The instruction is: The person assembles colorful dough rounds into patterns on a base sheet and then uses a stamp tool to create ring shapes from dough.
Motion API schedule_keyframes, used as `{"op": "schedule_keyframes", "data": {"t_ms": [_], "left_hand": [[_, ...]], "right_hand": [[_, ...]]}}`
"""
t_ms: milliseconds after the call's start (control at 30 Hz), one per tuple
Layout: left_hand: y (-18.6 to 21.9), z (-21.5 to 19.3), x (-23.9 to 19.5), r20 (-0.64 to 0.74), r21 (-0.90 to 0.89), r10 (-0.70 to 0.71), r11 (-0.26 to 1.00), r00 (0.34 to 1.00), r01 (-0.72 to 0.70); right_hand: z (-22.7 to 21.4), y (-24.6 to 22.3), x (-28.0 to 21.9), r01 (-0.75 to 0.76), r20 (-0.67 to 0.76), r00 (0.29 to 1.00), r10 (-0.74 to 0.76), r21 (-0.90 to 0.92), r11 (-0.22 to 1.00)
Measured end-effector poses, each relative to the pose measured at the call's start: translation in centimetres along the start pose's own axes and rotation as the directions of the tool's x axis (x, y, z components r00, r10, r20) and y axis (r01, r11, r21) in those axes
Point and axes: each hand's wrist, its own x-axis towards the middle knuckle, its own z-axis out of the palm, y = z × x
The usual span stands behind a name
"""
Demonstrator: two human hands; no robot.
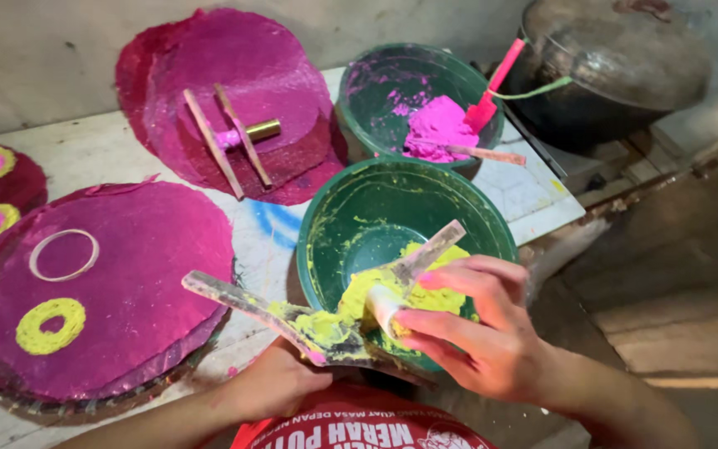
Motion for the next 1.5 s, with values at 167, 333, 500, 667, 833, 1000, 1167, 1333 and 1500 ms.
{"op": "schedule_keyframes", "data": {"t_ms": [167,333,500,667,833,1000,1167,1333,1500], "left_hand": [[-1.2,-0.4,0.8,0.044,-0.104,0.002,0.995,0.999,0.003],[-5.4,-1.8,1.7,-0.043,-0.022,0.162,0.986,0.986,-0.163],[-10.5,-4.5,1.1,-0.401,-0.112,-0.097,0.992,0.911,0.056],[-11.7,-6.3,2.0,-0.592,-0.034,0.037,0.997,0.805,-0.071],[-12.6,-7.1,7.4,-0.592,0.105,0.21,0.977,0.778,-0.183],[-12.4,-5.8,16.1,-0.556,-0.05,0.32,0.908,0.767,-0.415],[-11.4,-4.9,16.2,-0.494,0.403,0.541,0.836,0.681,-0.371],[-9.3,-4.3,15.6,-0.488,0.433,0.559,0.822,0.67,-0.37],[-6.4,-3.7,15.2,-0.487,0.351,0.565,0.825,0.666,-0.443]], "right_hand": [[-0.5,0.1,0.0,-0.002,0.077,0.997,0.002,0.003,1.0],[-3.8,2.8,-8.3,-0.476,-0.124,0.866,0.485,0.098,0.874],[-2.4,11.1,-22.4,-0.904,-0.538,0.356,0.764,0.009,0.428],[-1.4,14.0,-27.3,-0.5,-0.043,0.774,0.631,-0.654,0.568],[4.4,11.3,-19.8,-0.83,-0.025,0.52,0.854,-0.249,0.499],[12.9,8.4,-12.3,-0.475,0.738,0.284,0.612,-0.446,0.759],[12.2,9.8,-9.1,-0.253,0.798,0.381,0.467,-0.396,0.883],[9.2,13.6,-6.2,-0.174,0.805,0.217,0.552,-0.524,0.833],[12.1,13.7,-6.6,-0.015,0.828,0.284,0.484,-0.501,0.866]]}}
